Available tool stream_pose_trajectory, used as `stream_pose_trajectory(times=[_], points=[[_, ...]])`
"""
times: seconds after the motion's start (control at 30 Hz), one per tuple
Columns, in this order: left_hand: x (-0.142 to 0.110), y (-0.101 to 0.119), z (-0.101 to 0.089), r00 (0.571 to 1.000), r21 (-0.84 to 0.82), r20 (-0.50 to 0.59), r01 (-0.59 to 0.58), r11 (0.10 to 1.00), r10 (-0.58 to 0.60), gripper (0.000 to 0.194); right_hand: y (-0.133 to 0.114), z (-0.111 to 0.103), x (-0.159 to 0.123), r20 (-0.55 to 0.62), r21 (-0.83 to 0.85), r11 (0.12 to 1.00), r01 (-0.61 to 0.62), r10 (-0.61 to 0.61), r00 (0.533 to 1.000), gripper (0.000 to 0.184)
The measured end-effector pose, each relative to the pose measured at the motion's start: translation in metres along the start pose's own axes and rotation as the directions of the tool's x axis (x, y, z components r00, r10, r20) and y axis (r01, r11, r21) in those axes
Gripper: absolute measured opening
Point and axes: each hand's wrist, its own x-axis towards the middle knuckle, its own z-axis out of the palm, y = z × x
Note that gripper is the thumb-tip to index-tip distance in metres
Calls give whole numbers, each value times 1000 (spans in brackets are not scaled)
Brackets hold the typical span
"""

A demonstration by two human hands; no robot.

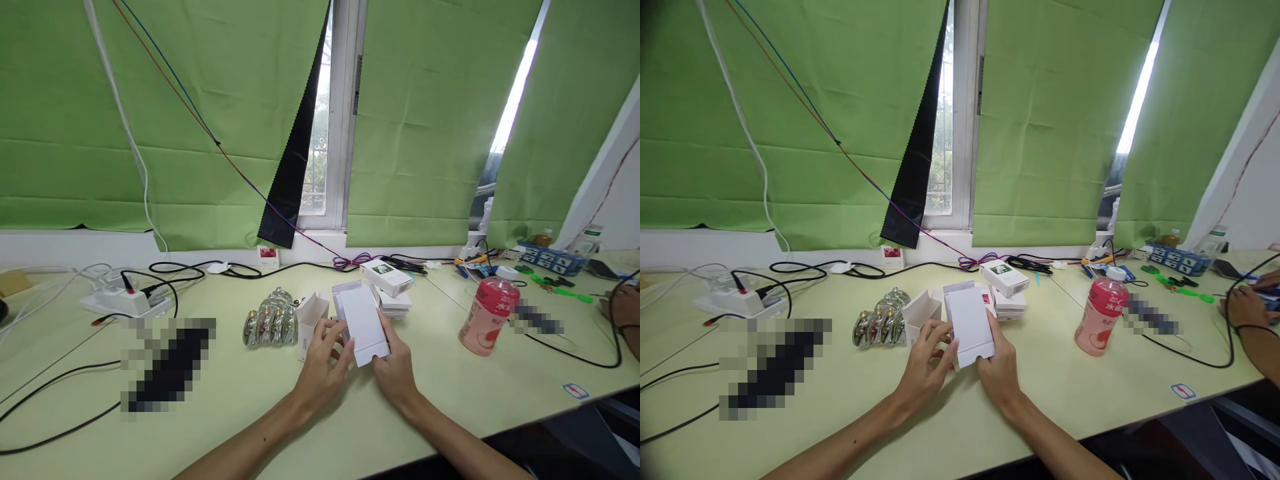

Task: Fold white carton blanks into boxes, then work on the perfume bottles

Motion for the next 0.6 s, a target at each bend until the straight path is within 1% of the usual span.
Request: stream_pose_trajectory(times=[0.1,0.23,0.37,0.47,0.6], points=[[0,1,0,998,32,-14,-60,998,60,26,1,0,-1,26,-25,1000,12,-11,1000,77],[-1,1,2,990,80,-26,-135,988,138,26,3,1,-1,54,-23,999,46,-45,998,72],[-3,1,2,976,107,-38,-208,972,214,29,1,2,-2,43,-23,995,93,-92,995,69],[-3,2,2,964,131,-52,-251,959,260,31,-2,2,-1,28,-23,990,141,-141,990,68],[-2,1,2,954,177,-75,-274,945,291,33,-5,2,-1,30,-33,973,229,-228,973,69]])
